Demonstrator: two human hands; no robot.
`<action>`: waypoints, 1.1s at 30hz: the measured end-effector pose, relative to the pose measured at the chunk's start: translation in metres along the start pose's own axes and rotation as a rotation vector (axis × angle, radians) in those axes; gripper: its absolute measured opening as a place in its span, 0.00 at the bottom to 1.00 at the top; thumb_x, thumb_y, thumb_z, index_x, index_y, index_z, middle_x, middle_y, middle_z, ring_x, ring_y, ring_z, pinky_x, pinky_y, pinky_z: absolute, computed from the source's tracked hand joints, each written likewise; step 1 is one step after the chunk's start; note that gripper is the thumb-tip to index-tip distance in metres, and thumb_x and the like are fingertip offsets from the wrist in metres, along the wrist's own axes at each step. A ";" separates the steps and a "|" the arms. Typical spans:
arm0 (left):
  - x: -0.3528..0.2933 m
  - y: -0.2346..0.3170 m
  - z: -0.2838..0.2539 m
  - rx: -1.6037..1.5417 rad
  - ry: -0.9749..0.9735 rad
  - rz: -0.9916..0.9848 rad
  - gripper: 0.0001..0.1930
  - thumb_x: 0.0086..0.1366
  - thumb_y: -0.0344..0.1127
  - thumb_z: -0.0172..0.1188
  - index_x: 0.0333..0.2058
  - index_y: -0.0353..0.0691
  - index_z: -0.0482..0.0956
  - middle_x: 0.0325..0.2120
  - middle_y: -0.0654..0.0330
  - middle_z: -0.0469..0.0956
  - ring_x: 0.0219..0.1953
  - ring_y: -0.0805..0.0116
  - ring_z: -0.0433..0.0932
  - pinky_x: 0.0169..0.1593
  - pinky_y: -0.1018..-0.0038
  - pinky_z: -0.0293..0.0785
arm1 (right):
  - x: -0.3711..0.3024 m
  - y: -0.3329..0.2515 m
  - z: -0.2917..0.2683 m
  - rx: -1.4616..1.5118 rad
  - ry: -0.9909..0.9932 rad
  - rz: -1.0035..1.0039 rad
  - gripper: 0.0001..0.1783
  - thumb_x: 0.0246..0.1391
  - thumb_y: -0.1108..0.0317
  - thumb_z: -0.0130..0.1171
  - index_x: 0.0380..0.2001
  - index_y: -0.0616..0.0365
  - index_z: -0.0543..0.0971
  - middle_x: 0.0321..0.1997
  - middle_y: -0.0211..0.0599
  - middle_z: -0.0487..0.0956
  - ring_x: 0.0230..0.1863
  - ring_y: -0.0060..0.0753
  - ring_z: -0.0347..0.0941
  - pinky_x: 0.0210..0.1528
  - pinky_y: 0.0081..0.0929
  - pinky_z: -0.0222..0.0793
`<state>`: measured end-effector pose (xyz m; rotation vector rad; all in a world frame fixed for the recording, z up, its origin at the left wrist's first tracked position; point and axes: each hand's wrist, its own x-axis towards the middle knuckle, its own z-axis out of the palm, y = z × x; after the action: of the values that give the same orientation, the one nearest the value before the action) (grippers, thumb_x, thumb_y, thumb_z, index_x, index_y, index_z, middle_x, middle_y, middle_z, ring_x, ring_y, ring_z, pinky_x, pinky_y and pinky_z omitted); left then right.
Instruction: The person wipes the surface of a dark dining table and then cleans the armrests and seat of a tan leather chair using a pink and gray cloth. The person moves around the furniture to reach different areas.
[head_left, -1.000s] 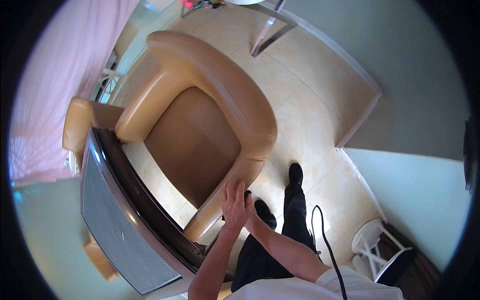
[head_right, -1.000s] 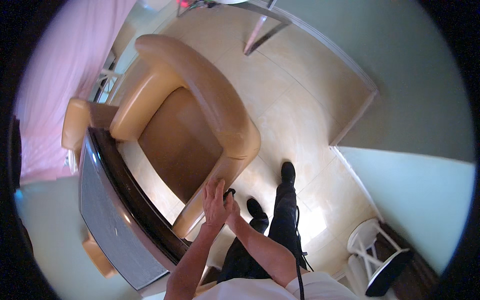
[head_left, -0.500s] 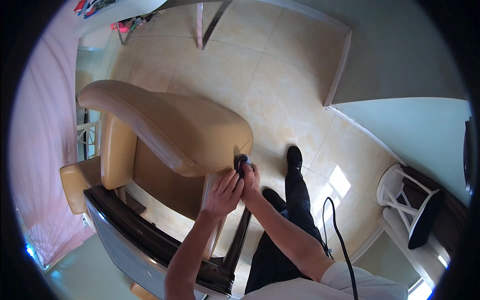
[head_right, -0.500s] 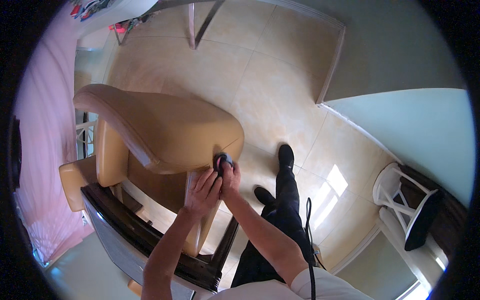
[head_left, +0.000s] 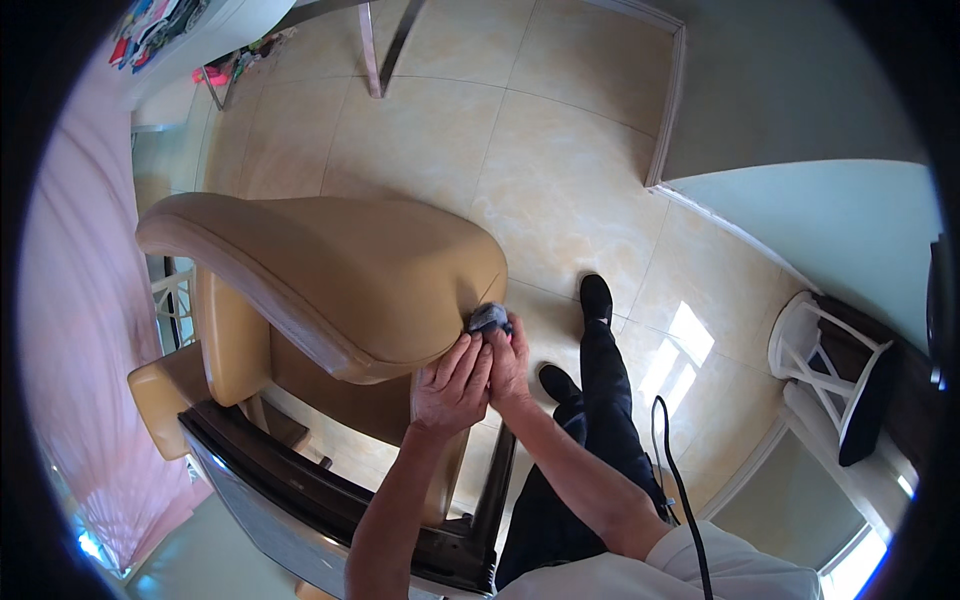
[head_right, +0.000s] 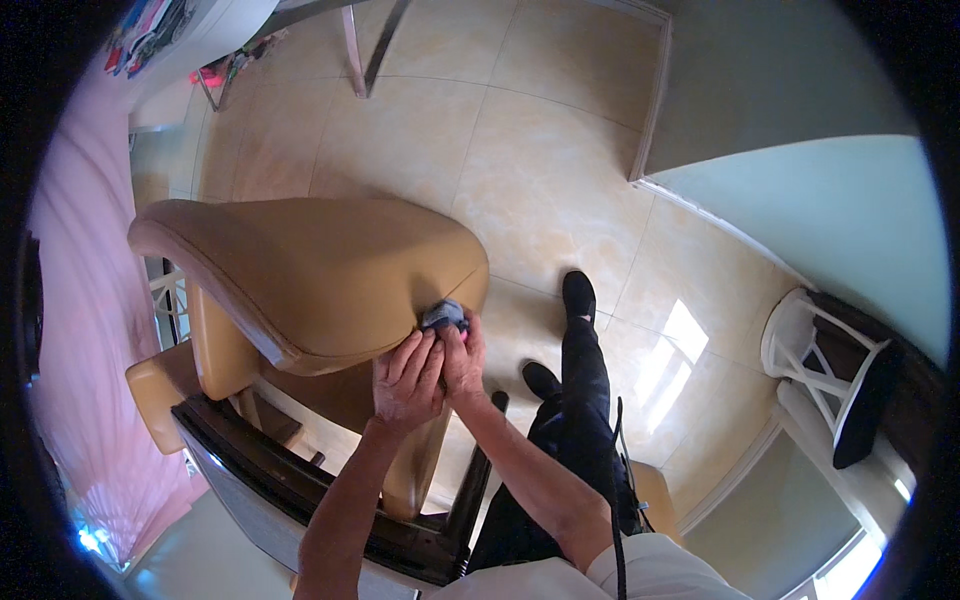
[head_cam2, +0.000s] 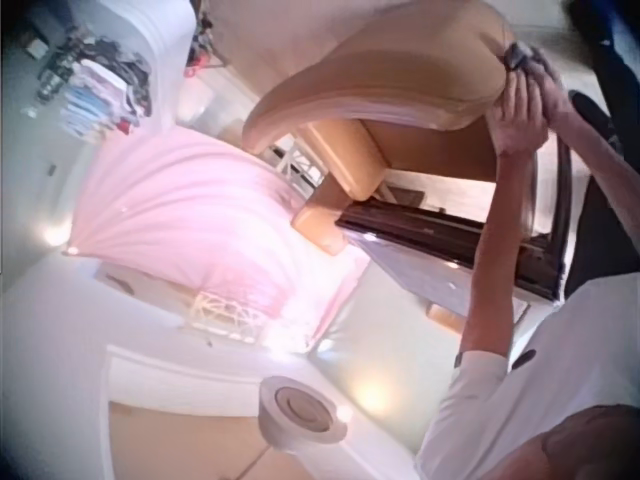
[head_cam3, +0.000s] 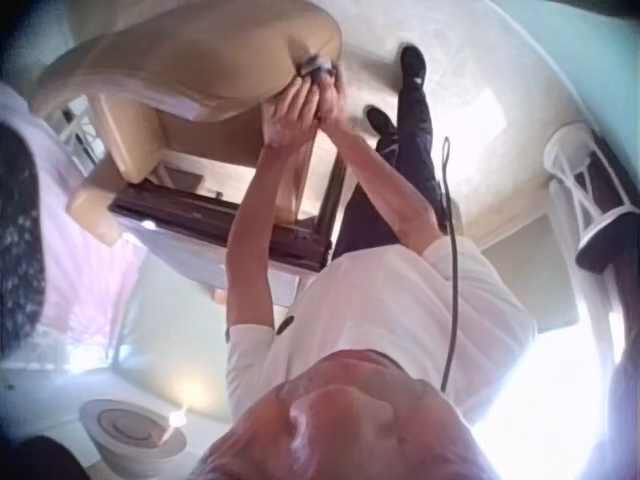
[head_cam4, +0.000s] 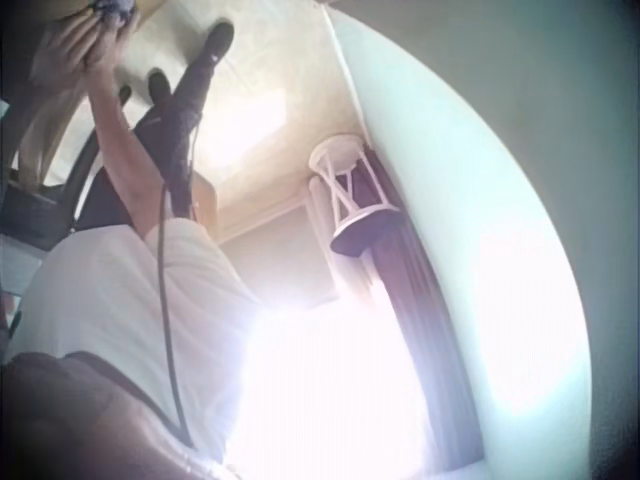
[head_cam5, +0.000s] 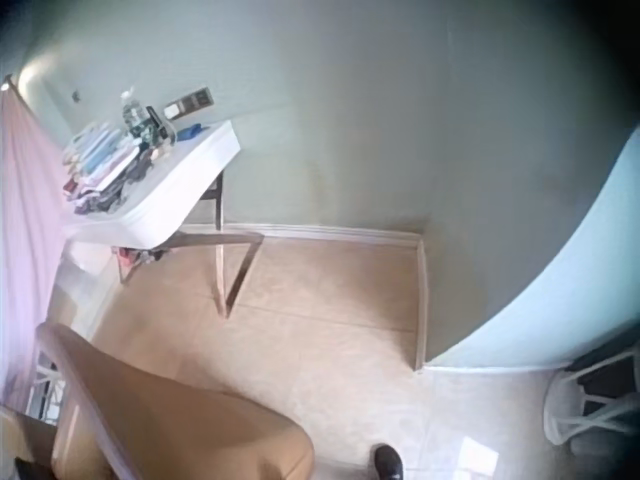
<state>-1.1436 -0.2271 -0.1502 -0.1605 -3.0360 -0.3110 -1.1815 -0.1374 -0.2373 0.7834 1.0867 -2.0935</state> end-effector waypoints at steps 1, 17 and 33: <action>-0.001 -0.002 -0.003 0.025 0.015 0.001 0.19 0.66 0.38 0.54 0.52 0.38 0.82 0.56 0.53 0.80 0.65 0.57 0.71 0.65 0.53 0.66 | 0.003 -0.013 0.010 -0.028 -0.049 -0.010 0.21 0.67 0.60 0.56 0.58 0.54 0.70 0.46 0.36 0.78 0.45 0.28 0.75 0.49 0.30 0.76; -0.005 0.004 -0.006 0.157 -0.057 0.032 0.17 0.62 0.35 0.56 0.47 0.40 0.86 0.51 0.57 0.83 0.62 0.54 0.72 0.63 0.55 0.64 | 0.036 0.038 -0.011 -0.299 0.052 -0.077 0.30 0.61 0.44 0.60 0.59 0.51 0.76 0.49 0.49 0.79 0.49 0.43 0.76 0.55 0.39 0.71; 0.003 0.006 -0.012 0.178 -0.117 0.066 0.18 0.63 0.34 0.53 0.47 0.39 0.86 0.52 0.58 0.84 0.62 0.54 0.71 0.62 0.55 0.64 | 0.050 0.219 -0.145 -0.301 0.416 0.668 0.40 0.58 0.31 0.54 0.53 0.58 0.75 0.38 0.46 0.79 0.36 0.46 0.76 0.36 0.47 0.73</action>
<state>-1.1445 -0.2230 -0.1372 -0.2747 -3.1447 -0.0257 -1.0153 -0.1261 -0.4467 1.2519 1.1128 -1.2086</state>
